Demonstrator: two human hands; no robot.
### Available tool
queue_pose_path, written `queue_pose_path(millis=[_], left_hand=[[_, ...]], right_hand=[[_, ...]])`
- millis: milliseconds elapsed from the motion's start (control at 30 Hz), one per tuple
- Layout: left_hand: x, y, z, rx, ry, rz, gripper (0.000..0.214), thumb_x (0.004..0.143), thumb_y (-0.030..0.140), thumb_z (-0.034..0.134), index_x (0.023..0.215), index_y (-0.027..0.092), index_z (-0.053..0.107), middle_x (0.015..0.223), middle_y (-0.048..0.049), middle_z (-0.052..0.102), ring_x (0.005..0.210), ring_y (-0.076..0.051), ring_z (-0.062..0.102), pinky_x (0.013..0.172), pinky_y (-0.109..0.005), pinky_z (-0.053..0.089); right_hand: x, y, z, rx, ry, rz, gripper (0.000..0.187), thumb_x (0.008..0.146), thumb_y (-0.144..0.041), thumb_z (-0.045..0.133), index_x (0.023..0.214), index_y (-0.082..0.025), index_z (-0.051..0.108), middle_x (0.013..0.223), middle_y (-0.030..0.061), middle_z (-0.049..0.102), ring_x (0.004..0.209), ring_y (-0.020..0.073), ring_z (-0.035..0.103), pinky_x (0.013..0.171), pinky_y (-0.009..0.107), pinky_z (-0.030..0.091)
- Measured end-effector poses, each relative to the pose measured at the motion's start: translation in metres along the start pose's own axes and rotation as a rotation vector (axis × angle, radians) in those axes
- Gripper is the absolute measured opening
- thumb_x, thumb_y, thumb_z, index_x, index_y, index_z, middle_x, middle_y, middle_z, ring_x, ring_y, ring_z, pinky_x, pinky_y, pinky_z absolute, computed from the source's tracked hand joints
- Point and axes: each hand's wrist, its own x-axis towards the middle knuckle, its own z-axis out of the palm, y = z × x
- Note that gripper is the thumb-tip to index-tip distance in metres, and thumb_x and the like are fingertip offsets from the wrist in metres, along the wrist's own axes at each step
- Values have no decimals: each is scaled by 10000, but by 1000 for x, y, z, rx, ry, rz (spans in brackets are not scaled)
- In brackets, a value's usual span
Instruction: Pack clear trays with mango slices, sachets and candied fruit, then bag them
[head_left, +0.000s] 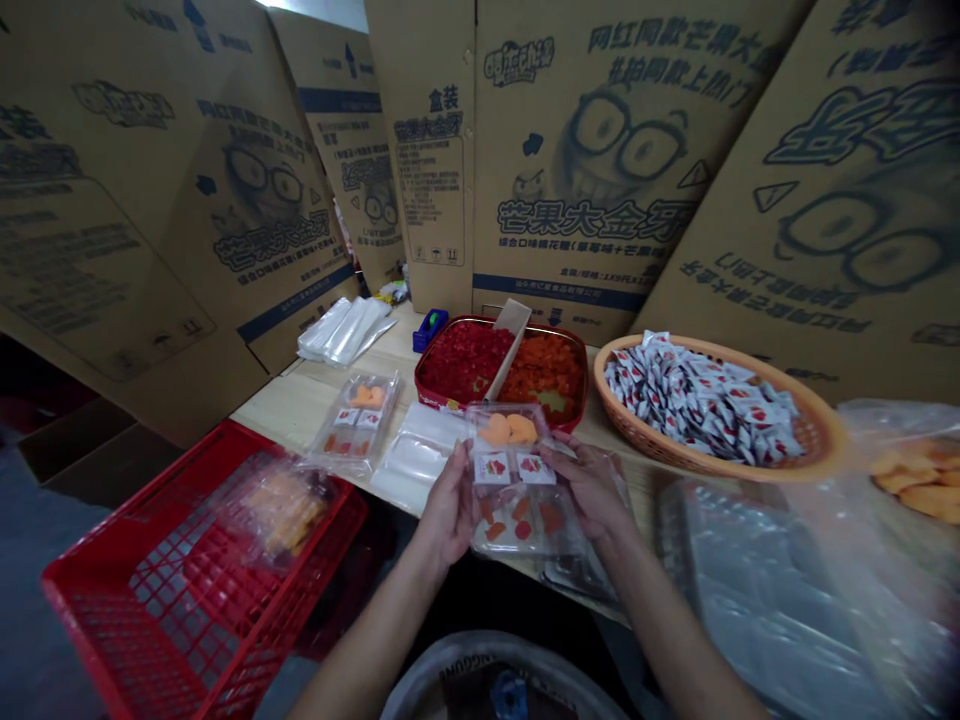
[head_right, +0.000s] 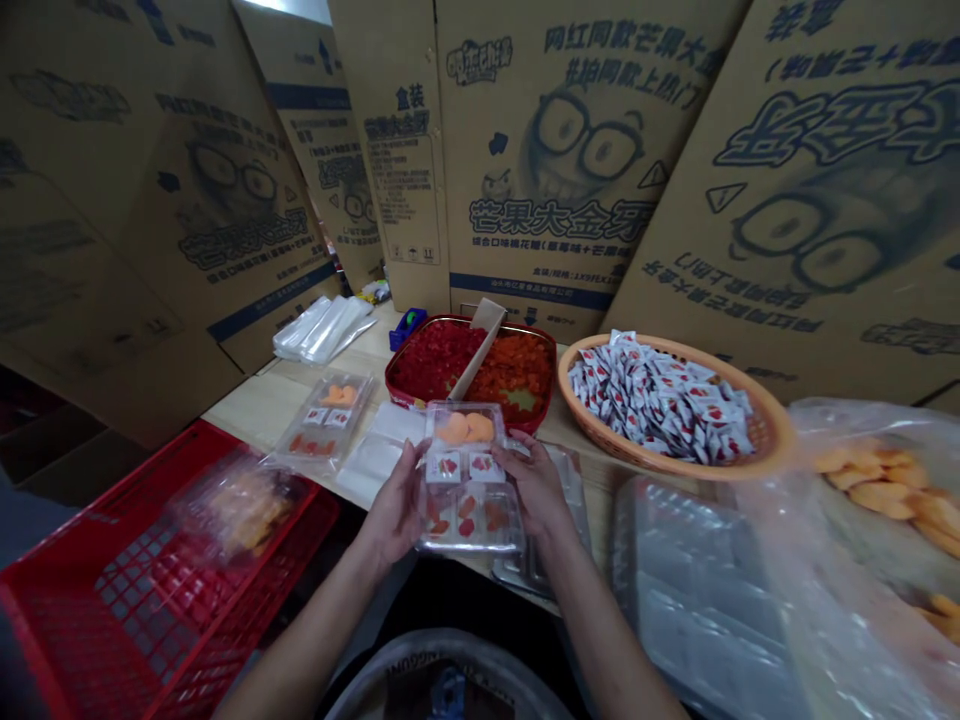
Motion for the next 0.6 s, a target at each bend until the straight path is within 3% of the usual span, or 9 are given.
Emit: queue_pose_path(millis=[67,200,333,400,467,533,567,600], left_hand=[[-3,1,-3,45,-2,55,486,786,352,565,1230,215,423,1094,-95,601,963,-248,604,825,-402,474],[-5,-1,-10,140,19,51,696,666,53,645,1272,250,363,1009,-62,624,890,-243,633,809,-416,479],[-9,-4,-10,196,4,42,687,674,56,629,1283,234,363,1083,-80,599,911,-236,625,816,-405,481],[-10,-6,-11,332,-36,75,650,726,130,611,1306,240,338,1134,-89,581,935,-234,618,815,-396,483],[-4,-4,-17,704,-93,204,515,844,236,472,1332,228,307,1151,-104,579,949,-218,615,801,-373,490],[10,4,-28,1293,-98,433,426,913,282,289,1328,195,327,1136,-120,592,973,-194,603,813,-351,483],[20,11,-35,1614,-69,568,417,918,282,256,1308,182,364,1134,-121,594,1002,-184,587,840,-344,469],[32,17,-44,1783,-44,643,391,905,293,312,1257,177,438,1160,-126,581,1061,-200,551,890,-362,438]], right_hand=[[-2,-2,0,40,-15,11,495,514,-225,768,964,-220,562,667,-40,665,575,139,612,540,253,488],[-11,-8,2,19,-102,55,346,547,-222,751,870,-182,631,757,-2,694,645,134,632,615,246,512],[-15,-12,-3,14,-211,155,217,563,-197,728,772,-169,678,801,29,709,705,162,653,677,276,528],[-15,-12,-10,28,-227,200,201,564,-164,714,763,-170,688,803,35,713,719,172,660,679,283,533],[-14,-12,-18,59,-200,228,194,568,-130,695,757,-175,691,785,30,716,722,176,665,670,279,537],[-14,-14,-27,101,-189,279,195,575,-112,682,758,-175,692,767,28,717,703,181,669,655,277,542],[-15,-15,-31,125,-194,307,197,578,-111,678,765,-173,693,767,31,717,690,184,670,645,277,544],[-16,-18,-34,151,-202,327,205,583,-112,676,778,-173,694,777,34,718,679,187,671,635,275,547]])
